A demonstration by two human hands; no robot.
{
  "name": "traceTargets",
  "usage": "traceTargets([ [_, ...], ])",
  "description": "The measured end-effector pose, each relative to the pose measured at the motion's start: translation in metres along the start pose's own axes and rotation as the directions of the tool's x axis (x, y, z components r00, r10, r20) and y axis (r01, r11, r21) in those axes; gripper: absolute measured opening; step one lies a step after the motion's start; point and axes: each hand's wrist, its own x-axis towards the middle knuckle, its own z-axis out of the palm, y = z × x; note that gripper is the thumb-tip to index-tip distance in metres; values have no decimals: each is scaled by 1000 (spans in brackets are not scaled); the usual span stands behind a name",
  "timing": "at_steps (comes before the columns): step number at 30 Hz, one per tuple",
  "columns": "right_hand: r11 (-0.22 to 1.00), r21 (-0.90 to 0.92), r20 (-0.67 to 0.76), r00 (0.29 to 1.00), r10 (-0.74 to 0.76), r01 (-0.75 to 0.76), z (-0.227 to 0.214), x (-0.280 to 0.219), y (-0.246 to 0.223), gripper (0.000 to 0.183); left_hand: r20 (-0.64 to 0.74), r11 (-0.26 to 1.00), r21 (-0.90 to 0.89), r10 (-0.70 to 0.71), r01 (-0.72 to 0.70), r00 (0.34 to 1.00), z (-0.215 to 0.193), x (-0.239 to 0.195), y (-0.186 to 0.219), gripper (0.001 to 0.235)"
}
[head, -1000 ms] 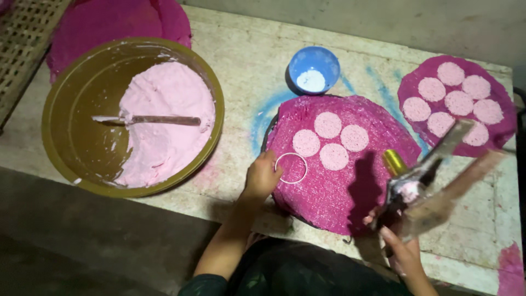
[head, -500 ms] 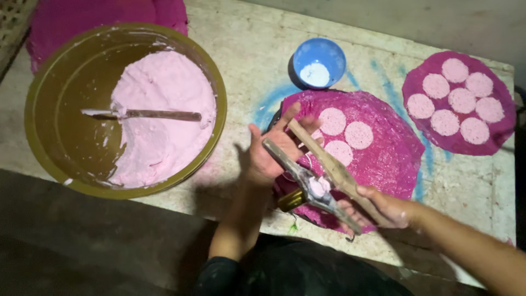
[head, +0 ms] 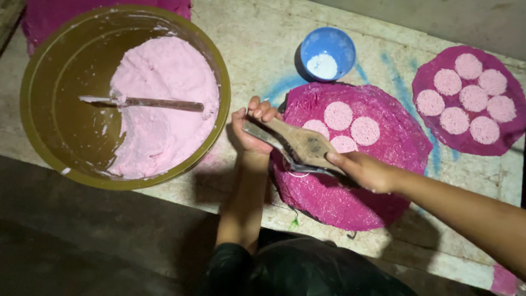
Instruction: The person scoops pink dough from a bowl and uses a wooden press to form circular discs on a pink cloth. The discs are arranged in rows on the cloth and on a nearby woven tray. The person repeatedly scoops, presses, and arranges the dough throughout the clip.
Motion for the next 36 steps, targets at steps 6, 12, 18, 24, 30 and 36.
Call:
traceTargets([
  [6, 997, 23, 26, 997, 73, -73, 2, -1, 8, 89, -36, 999, -24, 40, -41, 999, -29, -15, -18, 19],
  [12, 996, -56, -177, 983, 53, -63, -2, -5, 19, 81, -9, 993, -116, -5, 4, 1000, -46, 3, -41, 18],
  [18, 999, -36, -297, 955, -25, 15, 11, 9, 20, 70, 30, 998, 6, -64, 64, 997, -30, 28, -21, 18],
  [24, 989, -10, -291, 946, -141, 144, 30, 26, 21, 69, 17, 986, 162, -28, 25, 999, -19, 24, 1, 22],
  [30, 999, 41, -149, 989, 2, 5, 20, 17, 28, 74, -111, 993, 118, -1, 14, 994, -21, 1, -19, 23],
  [36, 999, -21, -284, 958, -47, 42, 11, 16, 31, 69, -140, 988, 154, 28, -6, 990, -27, 19, -28, 23],
])
